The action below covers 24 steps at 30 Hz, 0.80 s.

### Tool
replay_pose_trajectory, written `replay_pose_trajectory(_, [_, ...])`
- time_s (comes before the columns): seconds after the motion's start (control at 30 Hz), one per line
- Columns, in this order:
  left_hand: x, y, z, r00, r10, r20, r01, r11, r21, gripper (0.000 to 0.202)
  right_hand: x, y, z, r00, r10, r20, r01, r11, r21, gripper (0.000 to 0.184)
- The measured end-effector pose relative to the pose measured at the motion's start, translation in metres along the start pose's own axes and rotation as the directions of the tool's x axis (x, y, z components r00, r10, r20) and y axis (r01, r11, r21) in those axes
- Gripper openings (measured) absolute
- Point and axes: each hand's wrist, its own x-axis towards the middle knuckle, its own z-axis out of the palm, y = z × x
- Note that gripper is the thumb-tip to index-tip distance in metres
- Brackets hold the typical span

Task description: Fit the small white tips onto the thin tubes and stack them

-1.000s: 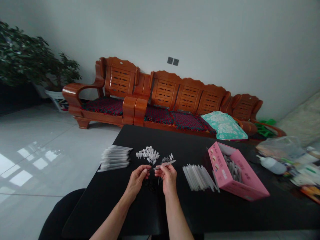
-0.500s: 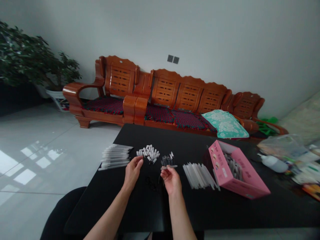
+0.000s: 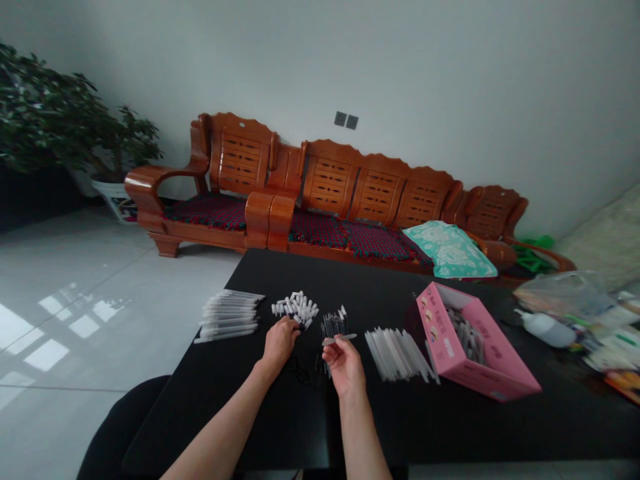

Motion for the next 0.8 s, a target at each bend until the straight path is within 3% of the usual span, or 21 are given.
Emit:
replay_pose_trajectory(0.07, [-0.006,-0.003,-0.003,0.997,-0.081,-0.003,0.078,0.967,-0.243,0.013,-0.001,0.0,0.003,1.0,-0.008,0.006,0.008,1.0,-0.009,0.016])
replay_pose_trajectory(0.1, [-0.01,-0.004,-0.005,0.991,-0.13,0.024,0.129,0.91,-0.393,0.016,-0.002,0.001,0.005,1.0,-0.013,0.007,0.013,1.0,-0.013,0.017])
replay_pose_trajectory(0.2, [-0.025,-0.001,-0.013,0.97,-0.187,0.158,0.241,0.616,-0.75,0.028,-0.003,0.001,0.012,0.999,-0.029,0.016,0.03,0.999,-0.026,0.02])
replay_pose_trajectory(0.27, [-0.036,0.005,-0.018,0.963,-0.163,0.213,0.265,0.46,-0.847,0.034,-0.004,0.002,0.018,0.999,-0.04,0.027,0.041,0.999,-0.035,0.022])
replay_pose_trajectory(0.4, [-0.05,0.02,-0.025,0.953,-0.136,0.269,0.298,0.29,-0.909,0.034,-0.008,0.006,0.03,0.996,-0.071,0.059,0.075,0.995,-0.064,0.025])
replay_pose_trajectory(0.57, [-0.054,0.029,-0.026,0.953,-0.154,0.262,0.289,0.195,-0.937,0.026,-0.015,0.009,0.038,0.987,-0.127,0.097,0.139,0.981,-0.133,0.026])
replay_pose_trajectory(0.8, [-0.053,0.031,-0.028,0.959,-0.132,0.25,0.273,0.204,-0.94,0.023,-0.016,0.009,0.044,0.981,-0.154,0.119,0.175,0.967,-0.187,0.027])
